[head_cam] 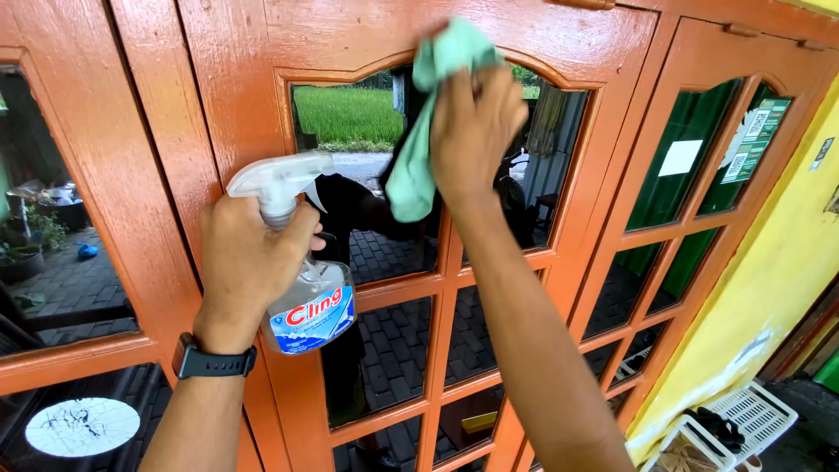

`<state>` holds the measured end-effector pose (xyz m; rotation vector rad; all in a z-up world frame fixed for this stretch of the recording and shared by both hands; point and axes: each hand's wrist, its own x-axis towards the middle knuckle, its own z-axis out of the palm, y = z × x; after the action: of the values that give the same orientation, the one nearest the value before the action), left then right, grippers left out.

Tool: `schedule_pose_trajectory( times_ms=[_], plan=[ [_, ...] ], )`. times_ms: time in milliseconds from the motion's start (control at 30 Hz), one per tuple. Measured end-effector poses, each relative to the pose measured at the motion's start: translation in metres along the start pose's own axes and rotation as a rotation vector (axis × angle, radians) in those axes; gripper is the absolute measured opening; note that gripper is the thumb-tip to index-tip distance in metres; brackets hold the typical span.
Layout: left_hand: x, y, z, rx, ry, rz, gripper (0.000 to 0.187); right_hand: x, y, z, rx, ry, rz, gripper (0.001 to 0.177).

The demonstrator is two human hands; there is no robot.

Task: Cleaning the glass panes of a wooden door using a spray cleaner and a cloth.

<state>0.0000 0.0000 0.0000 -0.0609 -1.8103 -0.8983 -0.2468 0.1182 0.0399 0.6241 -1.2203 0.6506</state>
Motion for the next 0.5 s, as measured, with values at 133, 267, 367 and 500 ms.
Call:
schedule_pose_trajectory(
  times_ms=[133,267,367,500],
  plan=[
    [-0.001,-0.003,-0.002,0.049,-0.033,0.009,0.028,-0.067,-0.021,-0.042,-0.01,-0.068,0.051,0.017],
    [-0.002,-0.001,-0.003,0.061,-0.032,-0.011,0.025,-0.138,-0.032,-0.072,0.029,-0.202,0.095,0.008],
    [0.0,0.001,-0.003,0.032,-0.031,0.027,0.03,-0.177,-0.041,-0.103,0.081,-0.254,0.102,0.01],
    [-0.003,0.008,-0.005,0.015,-0.018,0.038,0.029,-0.184,-0.033,-0.118,0.198,-0.37,0.088,0.009]
  ],
)
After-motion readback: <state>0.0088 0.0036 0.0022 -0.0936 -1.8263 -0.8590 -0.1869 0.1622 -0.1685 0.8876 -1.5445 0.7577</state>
